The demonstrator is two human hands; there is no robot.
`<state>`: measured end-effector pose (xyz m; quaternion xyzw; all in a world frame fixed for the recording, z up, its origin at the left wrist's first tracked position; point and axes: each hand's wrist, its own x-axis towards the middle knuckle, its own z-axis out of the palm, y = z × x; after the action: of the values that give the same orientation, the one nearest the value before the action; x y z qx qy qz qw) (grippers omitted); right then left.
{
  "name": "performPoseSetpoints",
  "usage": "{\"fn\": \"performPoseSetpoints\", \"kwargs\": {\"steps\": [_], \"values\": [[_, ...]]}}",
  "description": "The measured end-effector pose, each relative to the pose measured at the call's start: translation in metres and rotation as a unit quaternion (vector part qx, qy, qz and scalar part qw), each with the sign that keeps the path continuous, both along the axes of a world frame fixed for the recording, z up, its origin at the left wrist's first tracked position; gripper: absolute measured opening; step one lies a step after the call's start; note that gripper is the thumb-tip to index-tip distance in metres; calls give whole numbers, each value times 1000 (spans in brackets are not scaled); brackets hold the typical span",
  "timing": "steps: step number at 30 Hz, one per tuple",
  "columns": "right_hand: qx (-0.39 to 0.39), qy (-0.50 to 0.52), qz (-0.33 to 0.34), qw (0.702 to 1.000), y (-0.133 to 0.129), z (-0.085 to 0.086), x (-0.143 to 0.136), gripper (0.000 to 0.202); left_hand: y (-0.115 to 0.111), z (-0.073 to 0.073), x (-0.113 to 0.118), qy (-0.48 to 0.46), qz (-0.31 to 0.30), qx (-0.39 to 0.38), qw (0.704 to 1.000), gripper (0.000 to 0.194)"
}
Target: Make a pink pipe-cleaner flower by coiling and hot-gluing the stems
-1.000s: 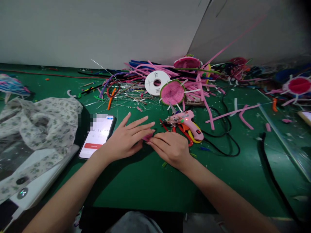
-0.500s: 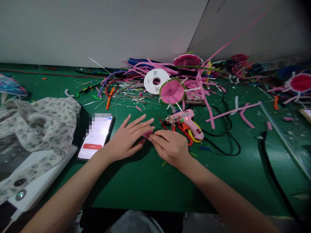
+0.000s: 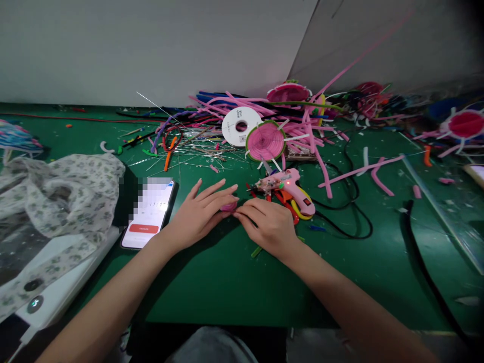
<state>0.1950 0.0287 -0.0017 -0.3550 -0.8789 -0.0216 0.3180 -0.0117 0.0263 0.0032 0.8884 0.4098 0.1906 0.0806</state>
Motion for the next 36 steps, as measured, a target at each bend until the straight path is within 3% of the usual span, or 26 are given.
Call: {"fn": "performPoseSetpoints", "kwargs": {"steps": [6,11,15,18,25,33,36], "values": [[-25,31,-11,999,1,-5,1,11,-1,-3,2,-12,14,25,1000,29],[33,37,-21,999,7,11,14,10,-4,-4,3,-13,27,48,998,31],[70,44,-139,987,21,28,41,8,-4,-4,3,-31,45,81,995,31],[46,3,-204,978,29,28,61,14,-4,-5,3,-42,55,105,992,29],[-66,-36,-244,967,34,12,70,39,-2,-5,3,-21,56,152,987,28],[-142,-11,-302,943,31,13,63,38,0,-3,3,-10,51,188,981,28],[-136,13,-305,943,29,12,64,35,0,-1,3,-10,53,191,980,26]]}}
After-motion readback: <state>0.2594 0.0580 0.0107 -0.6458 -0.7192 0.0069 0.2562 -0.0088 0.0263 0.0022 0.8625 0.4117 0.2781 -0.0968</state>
